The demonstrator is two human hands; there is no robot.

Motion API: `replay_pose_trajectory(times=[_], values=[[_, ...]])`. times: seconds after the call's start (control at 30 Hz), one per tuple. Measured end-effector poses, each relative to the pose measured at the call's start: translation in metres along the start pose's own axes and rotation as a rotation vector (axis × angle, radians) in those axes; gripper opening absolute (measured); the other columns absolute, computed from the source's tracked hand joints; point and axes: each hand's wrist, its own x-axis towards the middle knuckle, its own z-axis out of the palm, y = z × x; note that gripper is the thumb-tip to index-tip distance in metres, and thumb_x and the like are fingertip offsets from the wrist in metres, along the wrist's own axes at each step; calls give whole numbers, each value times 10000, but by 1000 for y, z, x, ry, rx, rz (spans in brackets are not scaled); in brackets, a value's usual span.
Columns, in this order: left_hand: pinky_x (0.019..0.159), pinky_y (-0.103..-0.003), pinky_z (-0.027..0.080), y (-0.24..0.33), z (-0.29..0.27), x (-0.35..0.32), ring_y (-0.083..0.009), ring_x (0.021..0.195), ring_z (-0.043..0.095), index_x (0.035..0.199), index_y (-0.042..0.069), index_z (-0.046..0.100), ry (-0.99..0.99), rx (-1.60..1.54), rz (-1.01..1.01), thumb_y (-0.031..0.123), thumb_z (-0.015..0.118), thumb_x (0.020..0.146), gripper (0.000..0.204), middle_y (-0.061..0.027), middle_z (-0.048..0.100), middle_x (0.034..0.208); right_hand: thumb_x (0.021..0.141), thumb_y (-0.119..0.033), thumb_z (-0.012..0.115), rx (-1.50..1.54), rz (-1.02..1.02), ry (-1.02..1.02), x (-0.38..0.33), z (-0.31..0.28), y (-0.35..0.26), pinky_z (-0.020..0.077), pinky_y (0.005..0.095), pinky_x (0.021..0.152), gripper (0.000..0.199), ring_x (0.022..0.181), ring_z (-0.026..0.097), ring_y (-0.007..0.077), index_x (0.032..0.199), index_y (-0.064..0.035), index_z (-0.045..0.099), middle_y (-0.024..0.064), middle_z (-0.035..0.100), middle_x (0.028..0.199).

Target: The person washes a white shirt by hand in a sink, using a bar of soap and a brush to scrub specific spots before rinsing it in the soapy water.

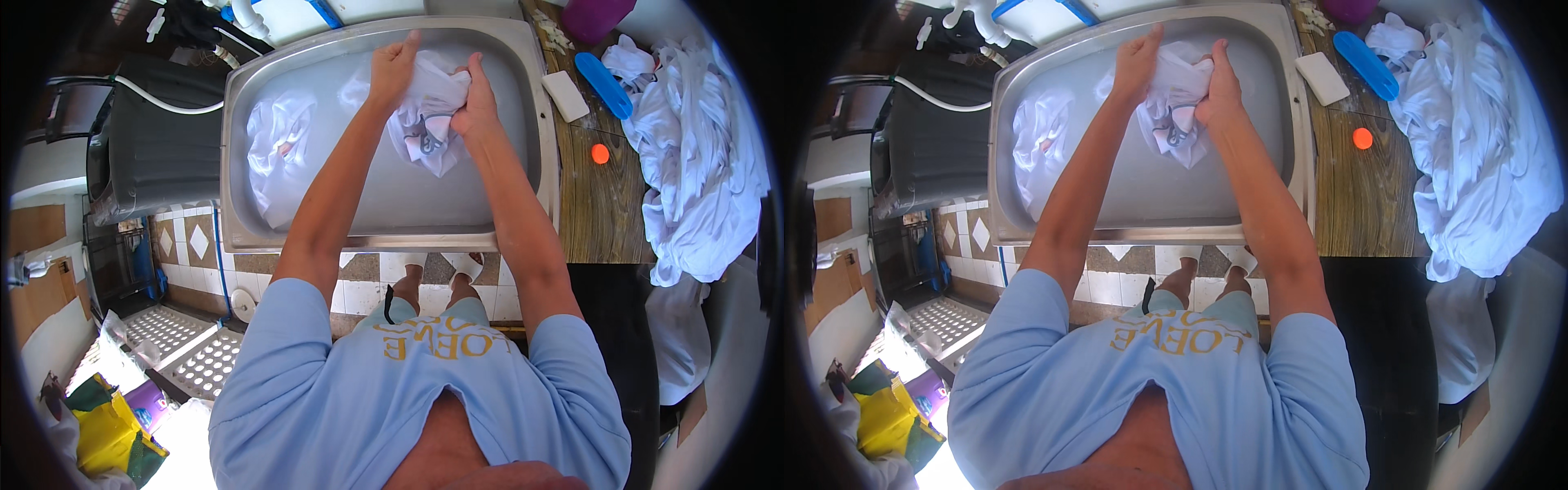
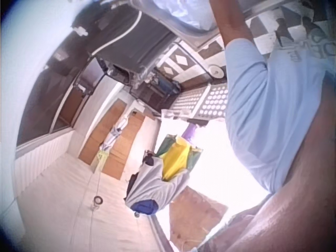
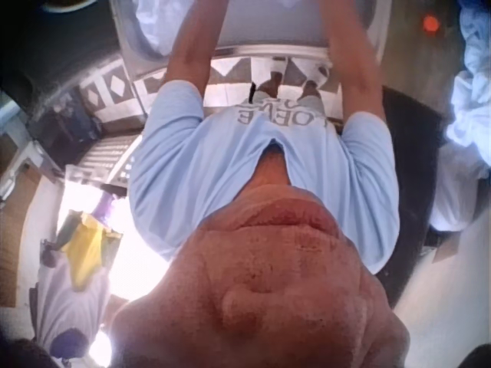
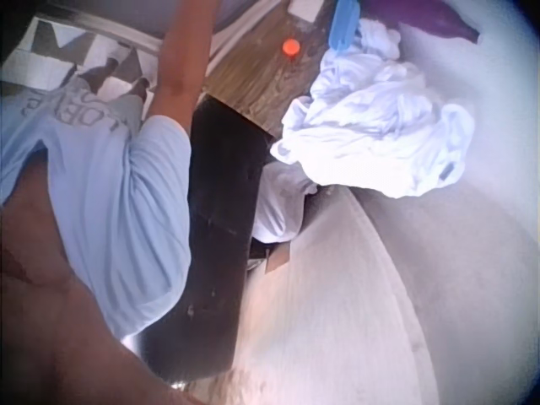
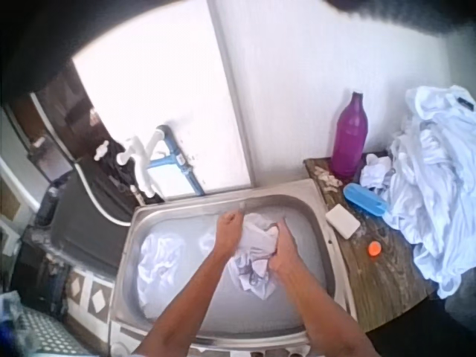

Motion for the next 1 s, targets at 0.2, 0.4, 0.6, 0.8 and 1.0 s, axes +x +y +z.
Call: replay_pose_trajectory(times=[0.2, 0.4, 0.6, 0.8, 1.0], values=[[409, -222, 250, 7, -16, -5, -27, 456, 342, 580, 119, 522, 36, -204, -182, 401, 606, 892, 429, 58, 451, 533, 811, -359, 674, -34, 20, -169, -21, 19, -10, 471, 415, 831, 325, 888, 583, 254, 930, -73, 574, 101, 604, 924], [520, -333, 441, -25, -24, -17, -182, 577, 579, 733, 38, 573, -81, 395, 180, 351, 675, 809, 338, -64, 597, 627, 765, -223, 652, -999, -402, -74, 15, -18, -6, 487, 434, 820, 327, 900, 625, 324, 1013, -21, 584, 156, 652, 944], [852, -462, 439, -75, -14, -30, -391, 956, 588, 1160, 69, 540, -177, 1095, 100, 335, 618, 830, 431, -208, 628, 1001, 770, -209, 623, -2000, -427, 165, 13, -24, -2, 495, 444, 806, 327, 950, 610, 370, 1036, -24, 578, 219, 638, 963], [934, -459, 414, -175, -45, -1, -357, 1061, 572, 1246, 42, 508, 49, 900, 486, 246, 588, 840, 461, -176, 624, 1109, 787, -256, 625, -2210, -322, 110, 61, -40, 22, 502, 418, 786, 364, 916, 629, 338, 1078, -41, 590, 202, 639, 1006], [669, -294, 476, -65, -47, -1, -171, 753, 602, 972, 67, 645, -257, 323, -197, 266, 591, 881, 226, -47, 654, 859, 765, -169, 679, -1400, -246, -143, 52, -31, -13, 490, 322, 743, 256, 832, 632, 219, 985, -47, 633, 112, 656, 893]])
